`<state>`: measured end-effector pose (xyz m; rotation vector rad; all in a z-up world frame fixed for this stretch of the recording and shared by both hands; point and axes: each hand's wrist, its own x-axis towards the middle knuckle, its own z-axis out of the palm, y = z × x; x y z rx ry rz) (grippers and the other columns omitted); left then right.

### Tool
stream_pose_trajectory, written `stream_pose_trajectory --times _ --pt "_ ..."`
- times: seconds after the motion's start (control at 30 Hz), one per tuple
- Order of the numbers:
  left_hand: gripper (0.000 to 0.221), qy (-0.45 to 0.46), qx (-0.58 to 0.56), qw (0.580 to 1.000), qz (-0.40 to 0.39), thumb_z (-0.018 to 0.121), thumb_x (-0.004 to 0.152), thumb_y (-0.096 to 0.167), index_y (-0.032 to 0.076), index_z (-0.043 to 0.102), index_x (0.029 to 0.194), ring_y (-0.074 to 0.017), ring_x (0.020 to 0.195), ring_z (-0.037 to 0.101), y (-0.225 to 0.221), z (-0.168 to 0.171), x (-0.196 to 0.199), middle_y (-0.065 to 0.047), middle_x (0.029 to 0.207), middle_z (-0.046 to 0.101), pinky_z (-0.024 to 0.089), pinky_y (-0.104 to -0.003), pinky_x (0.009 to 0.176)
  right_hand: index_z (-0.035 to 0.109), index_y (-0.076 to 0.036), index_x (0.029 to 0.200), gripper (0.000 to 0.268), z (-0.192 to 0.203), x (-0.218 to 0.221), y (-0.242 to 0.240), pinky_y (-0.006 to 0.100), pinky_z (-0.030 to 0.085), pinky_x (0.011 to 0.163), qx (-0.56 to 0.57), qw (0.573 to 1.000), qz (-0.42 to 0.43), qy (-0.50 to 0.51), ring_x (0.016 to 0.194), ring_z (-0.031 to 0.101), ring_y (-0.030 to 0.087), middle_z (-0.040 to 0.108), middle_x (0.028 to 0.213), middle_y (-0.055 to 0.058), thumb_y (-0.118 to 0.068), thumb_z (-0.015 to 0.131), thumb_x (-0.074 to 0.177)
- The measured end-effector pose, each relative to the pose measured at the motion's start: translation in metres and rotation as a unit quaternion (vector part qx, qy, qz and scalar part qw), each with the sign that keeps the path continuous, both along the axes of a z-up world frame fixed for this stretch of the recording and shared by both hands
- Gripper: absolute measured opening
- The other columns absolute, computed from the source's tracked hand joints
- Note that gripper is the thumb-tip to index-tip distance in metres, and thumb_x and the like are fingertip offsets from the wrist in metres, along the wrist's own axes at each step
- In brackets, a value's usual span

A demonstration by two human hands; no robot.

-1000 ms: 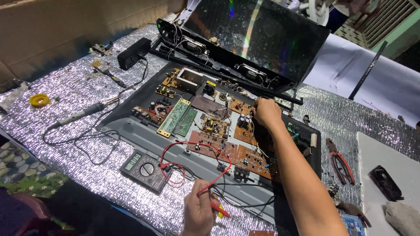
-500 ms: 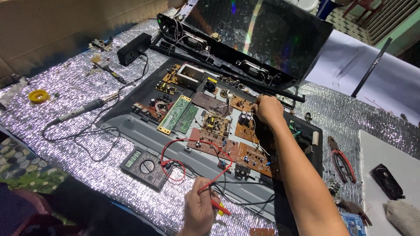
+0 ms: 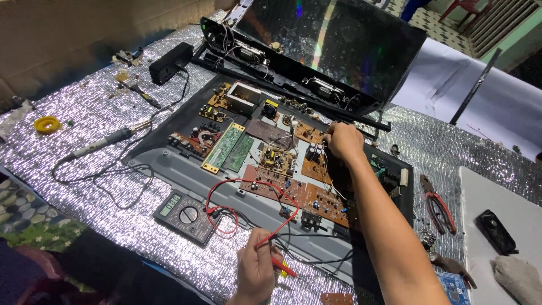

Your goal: The person is using a multimeter to diagnose faults on the circuit boards of a disassembled television set on a workbench.

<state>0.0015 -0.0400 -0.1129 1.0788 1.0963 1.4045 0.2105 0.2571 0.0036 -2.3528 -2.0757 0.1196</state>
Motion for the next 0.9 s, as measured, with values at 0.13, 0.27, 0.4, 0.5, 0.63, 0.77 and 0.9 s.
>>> stream_pose_trajectory --times 0.13,0.27,0.4,0.5,0.63,0.77,0.9 --pt "0.036 -0.085 -0.02 0.996 -0.013 0.036 0.109 0.032 0.008 0.057 0.091 -0.0171 0.047 0.062 0.0 -0.006 0.002 -0.007 0.058 0.063 0.056 -0.029 0.041 0.081 -0.015 0.11 0.023 0.001 0.001 0.002 0.043 0.06 0.068 0.001 1.0 0.003 -0.004 0.082 0.073 0.025 0.08 0.09 0.007 -0.035 0.071 0.102" --pt "0.032 -0.038 0.043 0.998 -0.005 0.038 0.108 0.03 0.009 0.058 0.093 -0.0151 0.045 0.065 0.001 -0.007 0.002 -0.005 0.059 0.065 0.056 -0.028 0.037 0.081 -0.015 0.109 0.024 0.006 -0.002 0.0 0.044 0.061 0.074 -0.006 1.0 -0.014 0.011 0.087 0.073 0.024 0.081 0.094 0.006 -0.036 0.075 0.099" --pt "0.038 -0.014 0.03 0.999 -0.003 0.035 0.108 0.035 0.01 0.059 0.094 -0.0147 0.044 0.066 0.002 -0.003 0.0 -0.004 0.059 0.067 0.058 -0.028 0.036 0.082 -0.015 0.109 0.021 0.008 -0.002 -0.002 0.046 0.06 0.077 0.0 1.0 -0.011 0.025 0.09 0.073 0.027 0.081 0.096 0.007 -0.032 0.074 0.1" --pt "0.041 0.0 0.014 1.0 -0.005 0.033 0.107 0.038 0.011 0.06 0.094 -0.0153 0.043 0.067 0.001 -0.002 0.0 -0.003 0.057 0.068 0.056 -0.028 0.038 0.083 -0.015 0.108 0.018 0.016 -0.007 -0.006 0.04 0.057 0.066 -0.014 0.999 -0.016 0.035 0.077 0.07 0.022 0.081 0.09 0.006 -0.028 0.071 0.102" --pt "0.038 0.013 0.016 1.0 -0.001 0.033 0.107 0.037 0.012 0.059 0.094 -0.0143 0.045 0.069 0.001 0.003 -0.001 -0.001 0.057 0.068 0.059 -0.028 0.04 0.083 -0.015 0.109 0.02 0.023 -0.012 -0.011 0.042 0.056 0.066 -0.02 0.999 -0.019 0.043 0.077 0.07 0.024 0.081 0.092 0.007 -0.028 0.069 0.103" --pt "0.037 0.004 0.036 0.999 0.008 0.034 0.107 0.036 0.012 0.059 0.092 -0.0138 0.046 0.07 -0.001 0.011 -0.003 -0.001 0.057 0.068 0.059 -0.027 0.041 0.083 -0.01 0.107 0.024 0.027 -0.012 -0.014 0.044 0.053 0.063 -0.011 0.998 -0.015 0.058 0.077 0.07 0.027 0.08 0.091 0.012 -0.026 0.065 0.103" --pt "0.037 -0.011 0.032 0.999 -0.003 0.034 0.107 0.035 0.012 0.059 0.092 -0.0141 0.047 0.07 0.001 0.005 -0.002 -0.002 0.059 0.069 0.06 -0.027 0.041 0.081 -0.008 0.112 0.028 0.034 -0.018 -0.016 0.043 0.053 0.064 -0.013 0.997 -0.033 0.068 0.077 0.069 0.026 0.08 0.095 0.012 -0.029 0.064 0.106"
